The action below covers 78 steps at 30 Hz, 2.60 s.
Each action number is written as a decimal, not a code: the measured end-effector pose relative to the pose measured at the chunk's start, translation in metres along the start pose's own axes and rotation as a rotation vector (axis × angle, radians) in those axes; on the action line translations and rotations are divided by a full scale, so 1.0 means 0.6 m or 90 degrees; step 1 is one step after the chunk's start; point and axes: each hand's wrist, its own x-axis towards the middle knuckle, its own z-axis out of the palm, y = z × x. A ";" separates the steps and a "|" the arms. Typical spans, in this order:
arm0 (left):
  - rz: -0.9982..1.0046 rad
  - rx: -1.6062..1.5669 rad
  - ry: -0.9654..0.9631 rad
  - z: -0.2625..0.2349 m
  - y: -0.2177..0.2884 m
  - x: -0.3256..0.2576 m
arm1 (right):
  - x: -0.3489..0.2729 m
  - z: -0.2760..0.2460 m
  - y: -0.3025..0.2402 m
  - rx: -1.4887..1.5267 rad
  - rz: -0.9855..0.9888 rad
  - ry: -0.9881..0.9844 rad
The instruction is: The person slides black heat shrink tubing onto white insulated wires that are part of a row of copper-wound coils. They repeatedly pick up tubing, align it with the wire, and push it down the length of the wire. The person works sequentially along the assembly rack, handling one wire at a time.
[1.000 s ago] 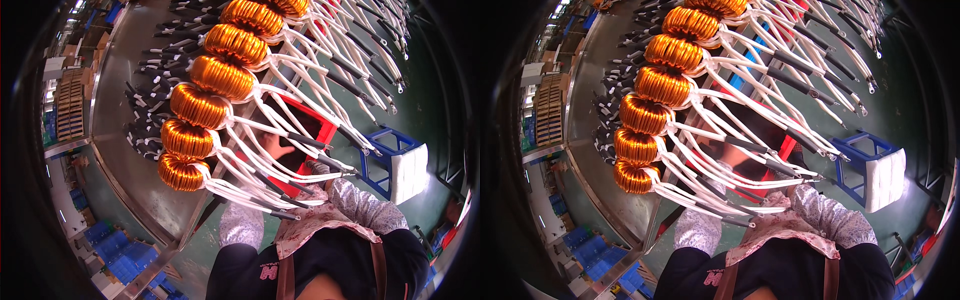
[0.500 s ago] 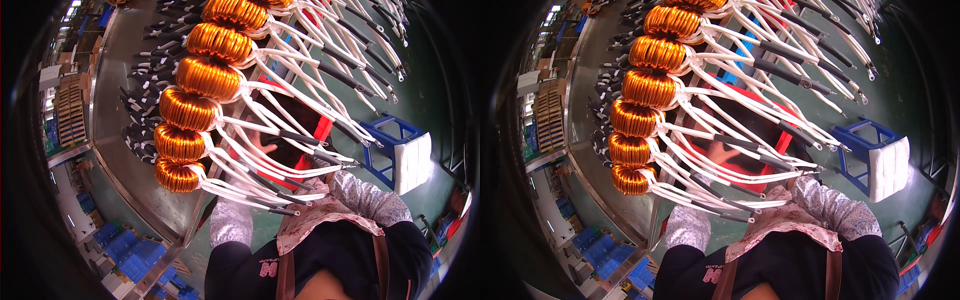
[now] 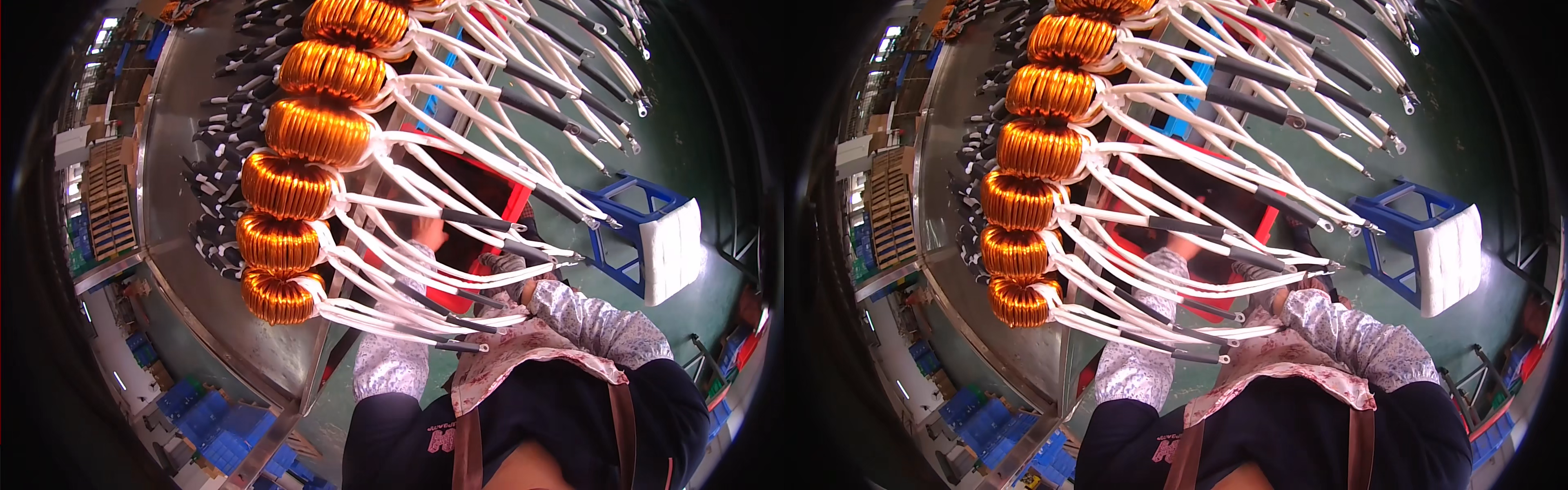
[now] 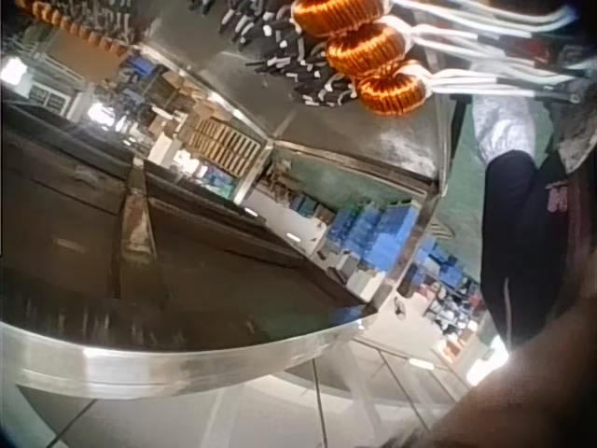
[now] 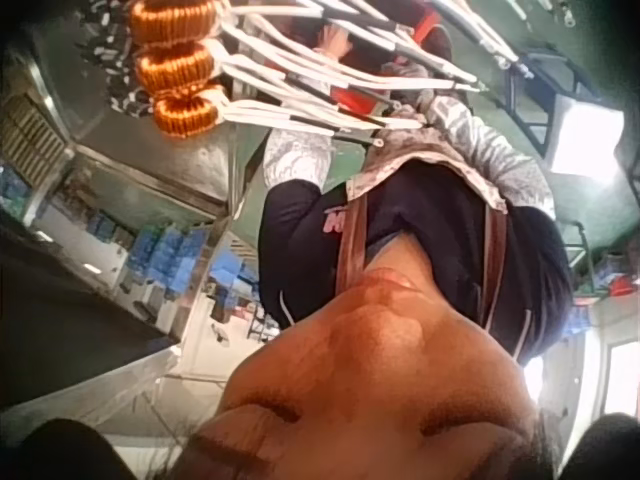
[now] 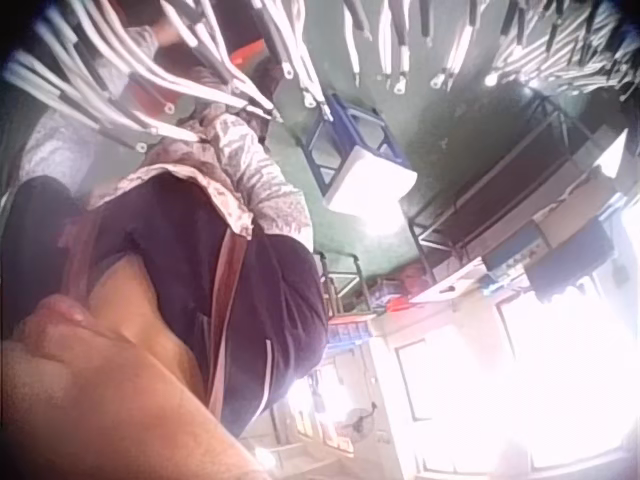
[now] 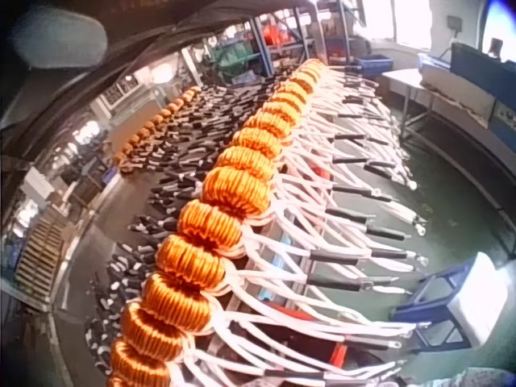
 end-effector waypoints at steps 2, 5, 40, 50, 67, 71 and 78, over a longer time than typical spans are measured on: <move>-0.058 -0.107 -0.052 -0.041 -0.015 0.011 | 0.004 0.013 0.007 -0.078 0.010 -0.053; -0.003 -0.137 0.028 -0.009 -0.046 -0.004 | 0.007 -0.006 -0.037 -0.357 0.014 -0.189; -0.077 -0.213 -0.029 -0.012 0.064 -0.042 | 0.016 0.089 0.053 -0.005 -0.086 0.058; -0.083 -0.048 0.069 0.033 0.090 -0.093 | 0.062 0.203 0.192 0.166 -0.194 0.110; -0.089 -0.351 -0.107 -0.021 0.081 -0.082 | 0.013 0.049 -0.039 0.304 0.211 0.043; -0.168 -0.366 -0.052 -0.002 0.060 -0.097 | 0.012 0.048 -0.040 0.284 0.214 0.041; -0.286 -0.691 0.116 -0.142 0.008 -0.137 | 0.086 0.173 0.124 0.425 0.139 0.106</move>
